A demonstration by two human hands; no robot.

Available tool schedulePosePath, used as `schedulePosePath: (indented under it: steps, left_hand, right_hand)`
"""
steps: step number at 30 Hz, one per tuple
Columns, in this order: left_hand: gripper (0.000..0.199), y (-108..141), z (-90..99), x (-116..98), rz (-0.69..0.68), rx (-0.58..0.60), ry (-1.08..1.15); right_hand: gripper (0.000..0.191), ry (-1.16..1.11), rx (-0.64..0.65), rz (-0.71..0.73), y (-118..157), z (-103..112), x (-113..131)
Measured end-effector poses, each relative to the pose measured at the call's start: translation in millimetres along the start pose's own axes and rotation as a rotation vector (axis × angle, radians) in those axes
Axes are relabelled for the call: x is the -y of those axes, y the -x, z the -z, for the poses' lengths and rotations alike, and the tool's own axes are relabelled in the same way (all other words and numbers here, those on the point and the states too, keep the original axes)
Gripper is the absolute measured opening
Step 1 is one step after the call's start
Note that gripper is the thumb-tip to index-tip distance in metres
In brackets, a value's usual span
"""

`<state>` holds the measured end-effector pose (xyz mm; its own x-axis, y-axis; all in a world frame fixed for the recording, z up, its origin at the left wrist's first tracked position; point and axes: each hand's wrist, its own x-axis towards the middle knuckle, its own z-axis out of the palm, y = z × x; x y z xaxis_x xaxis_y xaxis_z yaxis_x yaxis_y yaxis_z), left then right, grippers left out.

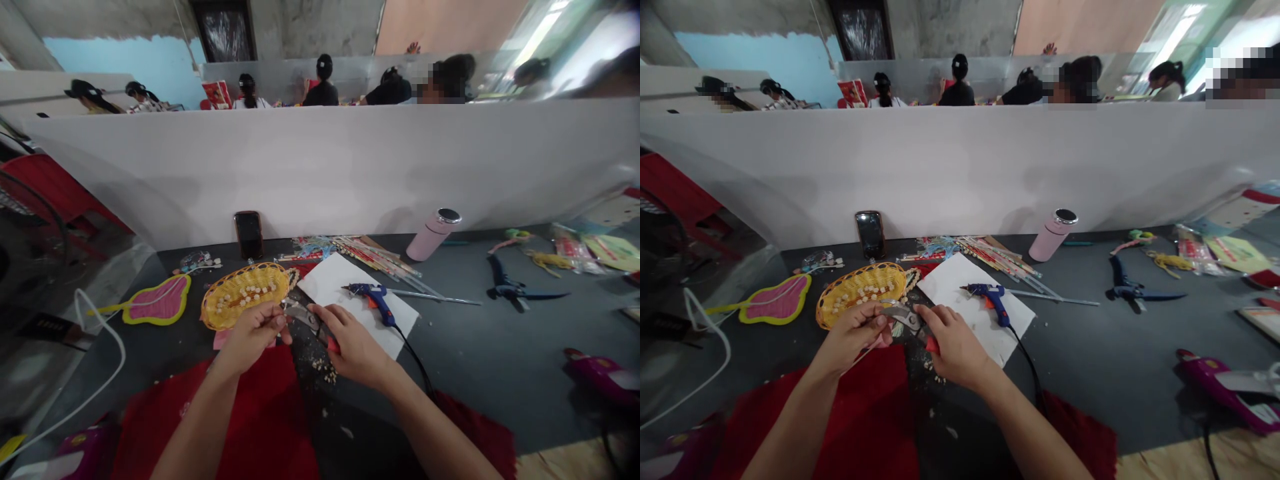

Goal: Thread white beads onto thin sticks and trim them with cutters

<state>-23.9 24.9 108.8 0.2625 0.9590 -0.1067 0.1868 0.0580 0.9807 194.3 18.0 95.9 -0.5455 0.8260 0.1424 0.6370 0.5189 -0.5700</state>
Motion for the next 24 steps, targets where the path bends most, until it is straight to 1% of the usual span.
schedulePosePath:
  steps: [3, 7, 10, 13, 17, 22, 24]
  left_hand:
    - [0.025, -1, 0.5, 0, -0.014, -0.012, -0.016]
    - [0.025, -3, -0.3, 0, -0.015, -0.072, -0.101]
    - [0.026, -3, -0.5, 0, -0.014, -0.075, -0.116]
    - [0.026, -2, 0.1, 0, -0.039, -0.061, -0.078]
    - [0.026, -1, 0.1, 2, -0.019, -0.03, 0.015]
    - [0.028, -2, -0.5, 3, 0.109, 0.123, 0.212]
    - [0.029, -2, -0.1, 3, 0.111, 0.133, 0.226]
  right_hand:
    - [0.068, 0.001, -0.012, -0.035, -1, -8, 2]
    - [0.062, -0.001, -0.032, -0.065, -1, -15, 2]
    - [0.062, -0.056, -0.031, -0.049, -1, -14, 1]
    - [0.066, -0.126, -0.009, -0.012, 0, -8, 1]
    - [0.07, -0.071, 0.002, 0.003, 1, -2, -1]
    - [0.073, 0.021, 0.011, 0.022, 0, 0, -2]
    - [0.075, 0.024, 0.015, 0.027, 0, 0, -1]
